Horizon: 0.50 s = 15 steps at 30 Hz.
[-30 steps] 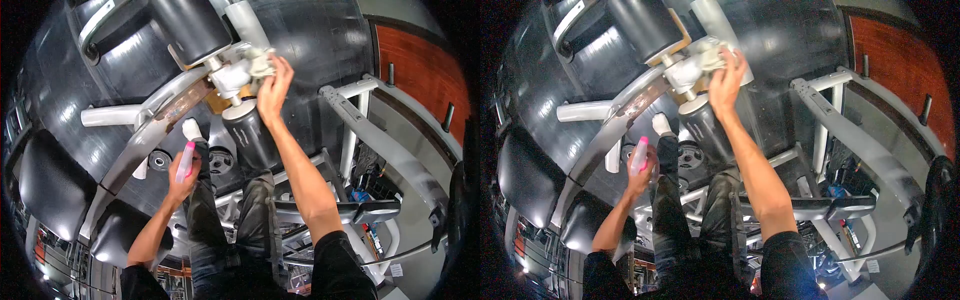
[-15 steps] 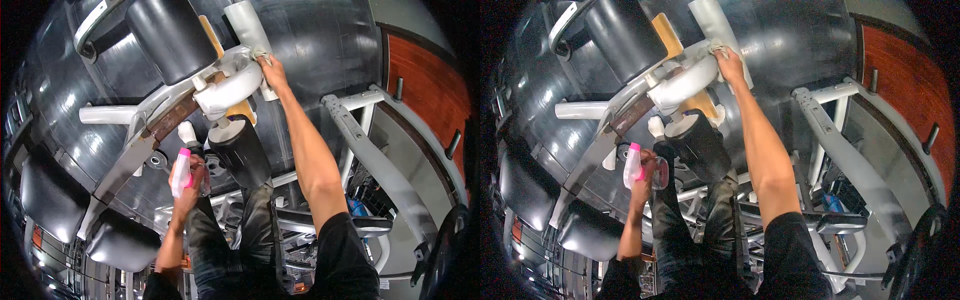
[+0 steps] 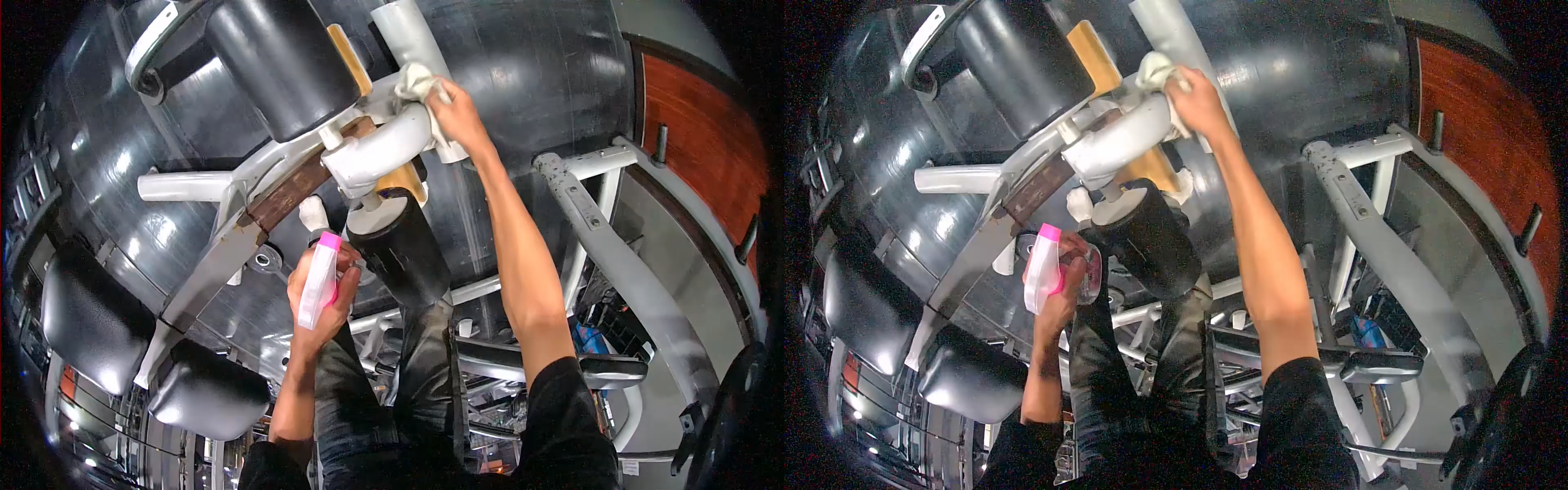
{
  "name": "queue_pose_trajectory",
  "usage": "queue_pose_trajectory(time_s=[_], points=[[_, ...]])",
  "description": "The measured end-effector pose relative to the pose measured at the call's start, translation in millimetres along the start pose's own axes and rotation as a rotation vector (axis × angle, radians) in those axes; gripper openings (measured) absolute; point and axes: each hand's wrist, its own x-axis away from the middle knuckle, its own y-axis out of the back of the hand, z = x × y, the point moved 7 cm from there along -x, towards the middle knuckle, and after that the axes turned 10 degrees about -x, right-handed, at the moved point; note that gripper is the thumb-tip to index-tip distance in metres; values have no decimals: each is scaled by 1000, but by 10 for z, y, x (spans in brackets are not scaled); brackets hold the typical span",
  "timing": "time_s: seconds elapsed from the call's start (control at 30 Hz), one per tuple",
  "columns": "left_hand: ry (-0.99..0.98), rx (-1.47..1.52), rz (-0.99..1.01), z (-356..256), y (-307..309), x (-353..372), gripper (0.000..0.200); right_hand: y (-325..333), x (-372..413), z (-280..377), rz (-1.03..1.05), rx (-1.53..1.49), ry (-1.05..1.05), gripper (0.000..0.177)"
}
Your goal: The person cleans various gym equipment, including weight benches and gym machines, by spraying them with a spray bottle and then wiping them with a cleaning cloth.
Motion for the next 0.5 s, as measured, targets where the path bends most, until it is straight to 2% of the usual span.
queue_pose_trajectory(time_s=[0.03, 0.1, 0.17, 0.23, 0.3, 0.37, 0.43, 0.5], points=[[0, 1, 2, 3, 6, 18, 22, -10, 12, -11, -1, 1, -1, 33], [-1, 46, -21, 13, 33, 38, 21, -10, 13, 108, -81, 274, 80, 33], [-28, -6, -14, -41, 64, 43, 21, -100, 213, 333, -56, 269, 153, 33], [-53, -61, -10, -72, 97, 62, 21, -282, 612, 778, 6, 497, 409, 33], [13, 3, -9, -23, 142, 112, 20, -493, 1011, 1032, 139, 343, 444, 33], [43, 45, -19, 44, 202, 164, 21, -771, 1278, 1117, 382, 132, 275, 32], [-9, -36, -25, -16, 301, 185, 21, -952, 1268, 1324, 406, 220, 351, 32], [8, -41, -44, -4, 419, 219, 21, -961, 977, 1769, 112, 248, 772, 34]])
